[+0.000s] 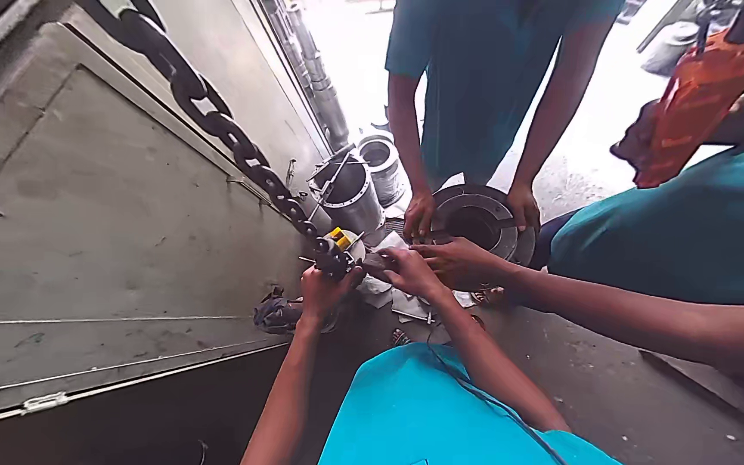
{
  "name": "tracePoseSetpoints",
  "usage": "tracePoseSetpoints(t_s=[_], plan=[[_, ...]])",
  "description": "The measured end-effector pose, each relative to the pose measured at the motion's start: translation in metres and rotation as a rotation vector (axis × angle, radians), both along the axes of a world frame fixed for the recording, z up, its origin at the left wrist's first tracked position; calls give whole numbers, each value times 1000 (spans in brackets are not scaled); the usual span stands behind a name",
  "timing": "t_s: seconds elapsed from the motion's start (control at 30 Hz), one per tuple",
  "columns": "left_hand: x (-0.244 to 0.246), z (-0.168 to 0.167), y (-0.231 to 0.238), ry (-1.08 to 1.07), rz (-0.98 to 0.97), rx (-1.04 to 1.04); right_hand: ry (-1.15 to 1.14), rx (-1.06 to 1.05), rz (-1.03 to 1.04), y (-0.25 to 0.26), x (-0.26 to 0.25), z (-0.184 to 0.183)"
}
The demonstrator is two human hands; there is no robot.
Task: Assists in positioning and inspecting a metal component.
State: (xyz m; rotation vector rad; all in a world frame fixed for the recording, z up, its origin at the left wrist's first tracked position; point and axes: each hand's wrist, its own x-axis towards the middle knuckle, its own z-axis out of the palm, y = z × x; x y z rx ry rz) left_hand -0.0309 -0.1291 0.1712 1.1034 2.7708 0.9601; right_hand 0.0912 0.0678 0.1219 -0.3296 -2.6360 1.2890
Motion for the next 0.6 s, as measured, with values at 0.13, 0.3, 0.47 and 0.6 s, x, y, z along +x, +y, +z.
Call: tracePoseSetpoints(t_s=[0.13, 0.3, 0.47, 0.6], plan=[[-5, -27, 0, -43, 116, 188, -128, -14, 58, -14, 34, -29], [-17, -56, -1, -181, 225, 107, -214, -119, 162, -25, 67, -50], [-30, -90, -2, -413, 204, 371, -218, -253, 45, -21, 98, -59], [-16, -148, 2, -1014, -21, 773, -160, -416, -36, -17, 116, -60]])
